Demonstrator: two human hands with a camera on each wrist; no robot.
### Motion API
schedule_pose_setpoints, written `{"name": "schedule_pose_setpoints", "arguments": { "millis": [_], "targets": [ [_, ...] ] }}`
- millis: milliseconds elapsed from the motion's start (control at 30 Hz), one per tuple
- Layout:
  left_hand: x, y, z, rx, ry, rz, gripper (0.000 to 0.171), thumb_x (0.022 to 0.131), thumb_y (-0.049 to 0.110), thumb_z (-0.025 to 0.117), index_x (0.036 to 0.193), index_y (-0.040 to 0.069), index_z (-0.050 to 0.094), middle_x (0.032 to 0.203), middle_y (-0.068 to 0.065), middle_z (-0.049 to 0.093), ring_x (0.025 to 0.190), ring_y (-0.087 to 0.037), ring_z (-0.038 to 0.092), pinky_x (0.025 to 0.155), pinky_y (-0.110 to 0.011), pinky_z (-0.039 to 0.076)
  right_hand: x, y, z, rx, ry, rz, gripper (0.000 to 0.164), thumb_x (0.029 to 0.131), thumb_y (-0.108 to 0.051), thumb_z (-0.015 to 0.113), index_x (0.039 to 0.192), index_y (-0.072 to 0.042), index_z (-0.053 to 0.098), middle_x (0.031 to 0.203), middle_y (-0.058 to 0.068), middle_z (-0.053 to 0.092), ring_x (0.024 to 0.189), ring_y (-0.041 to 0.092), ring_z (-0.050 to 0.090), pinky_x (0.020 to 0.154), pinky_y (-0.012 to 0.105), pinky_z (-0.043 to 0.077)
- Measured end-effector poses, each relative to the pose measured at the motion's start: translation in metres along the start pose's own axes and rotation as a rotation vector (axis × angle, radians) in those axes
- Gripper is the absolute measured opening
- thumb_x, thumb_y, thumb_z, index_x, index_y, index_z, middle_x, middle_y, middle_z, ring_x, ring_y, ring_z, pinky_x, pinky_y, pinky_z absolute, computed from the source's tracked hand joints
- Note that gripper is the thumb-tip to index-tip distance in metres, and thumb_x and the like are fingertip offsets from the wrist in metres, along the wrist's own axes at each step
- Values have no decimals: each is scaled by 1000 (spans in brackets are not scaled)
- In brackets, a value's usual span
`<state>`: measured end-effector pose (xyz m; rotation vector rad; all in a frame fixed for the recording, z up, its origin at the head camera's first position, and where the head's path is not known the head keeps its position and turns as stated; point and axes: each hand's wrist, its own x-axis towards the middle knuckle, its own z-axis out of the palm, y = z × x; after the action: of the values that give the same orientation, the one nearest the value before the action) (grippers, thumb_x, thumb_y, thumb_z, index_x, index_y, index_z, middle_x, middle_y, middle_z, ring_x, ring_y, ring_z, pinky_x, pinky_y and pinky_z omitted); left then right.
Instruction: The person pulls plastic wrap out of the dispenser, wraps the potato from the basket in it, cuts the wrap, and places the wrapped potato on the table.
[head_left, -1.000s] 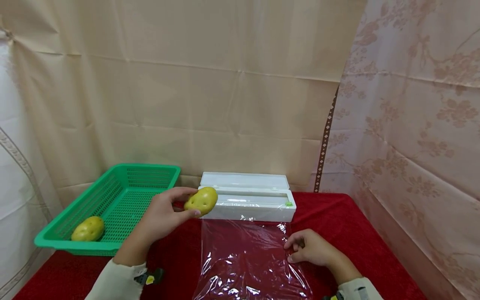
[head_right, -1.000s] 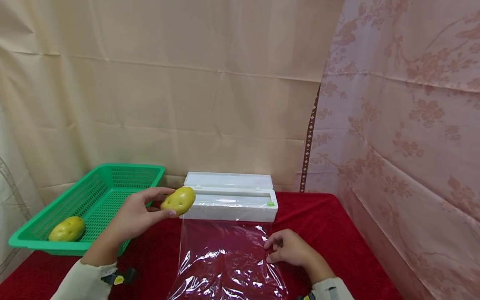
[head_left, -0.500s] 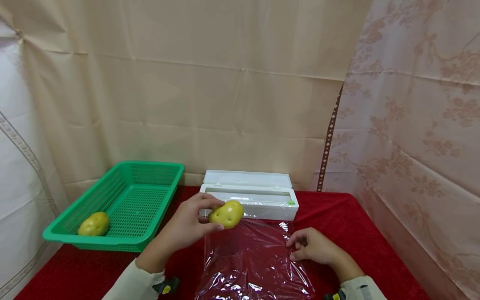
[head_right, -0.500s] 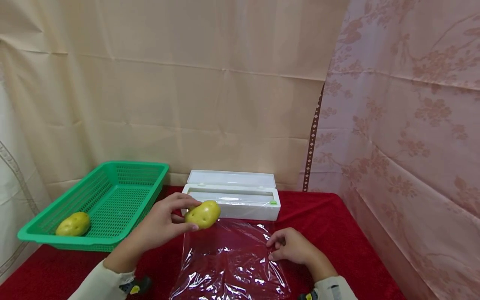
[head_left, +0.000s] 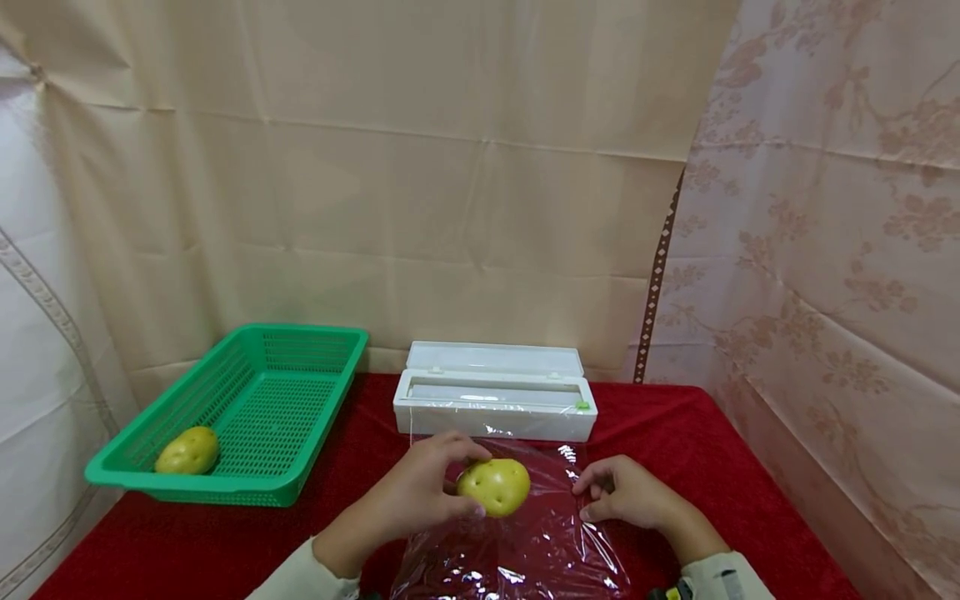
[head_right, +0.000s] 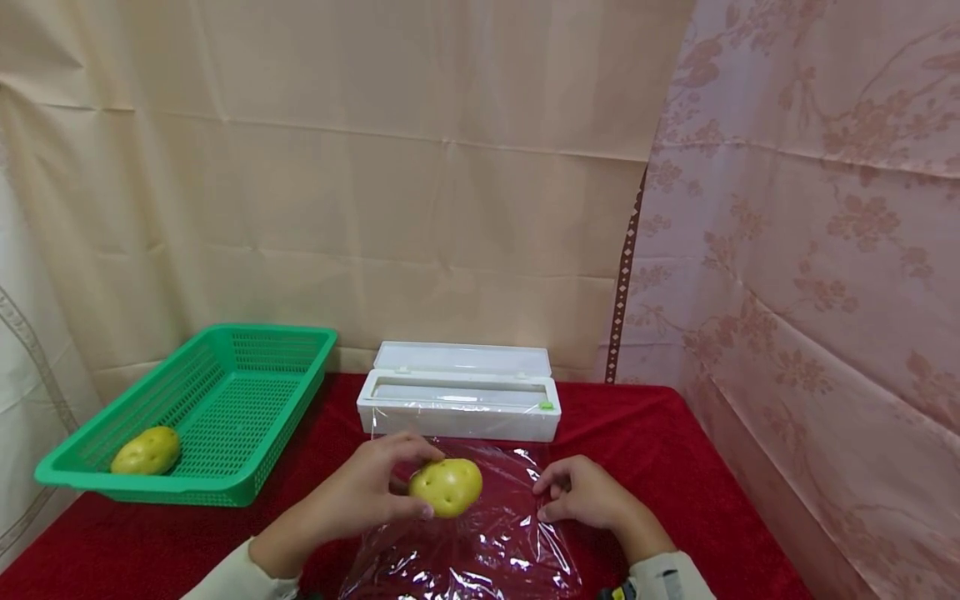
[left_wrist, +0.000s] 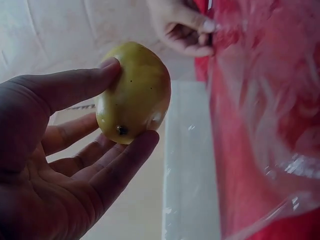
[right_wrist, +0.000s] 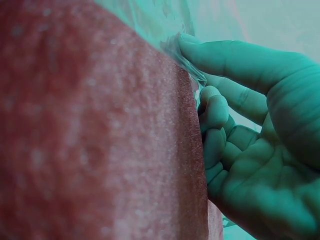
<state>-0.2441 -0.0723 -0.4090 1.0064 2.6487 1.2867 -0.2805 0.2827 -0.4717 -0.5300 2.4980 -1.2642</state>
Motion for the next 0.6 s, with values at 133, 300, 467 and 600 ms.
{"name": "schedule_pose_setpoints", "arguments": {
  "millis": [133,300,467,600],
  "targets": [
    [0,-1,11,37,-37,-5,46,76,20,93,118,19,74,115,7,66,101,-6,61,78,-19,57,1,0,1,-21,8,13,25,80,-13,87,102,-8,77,75,-1,55,69,9,51,60,23,45],
    [-1,-2,21,100,-72,5,47,72,27,95,114,23,75,111,11,65,99,-4,59,85,-25,54,2,0,1,-36,11,25,25,80,-14,87,102,-9,77,75,-1,56,69,10,51,60,24,45],
    [-1,-3,31,140,-114,15,47,71,29,95,113,25,74,110,15,63,99,-2,58,87,-23,52,1,0,1,-39,19,8,25,79,-14,87,101,-8,77,75,-2,56,69,8,51,60,23,45],
    [0,-5,36,154,-151,25,47,71,30,95,112,24,73,107,17,63,98,0,57,84,-20,50,1,1,1,-22,21,-11,26,79,-12,87,102,-7,76,76,-1,56,69,8,51,60,22,44]
  ]
}}
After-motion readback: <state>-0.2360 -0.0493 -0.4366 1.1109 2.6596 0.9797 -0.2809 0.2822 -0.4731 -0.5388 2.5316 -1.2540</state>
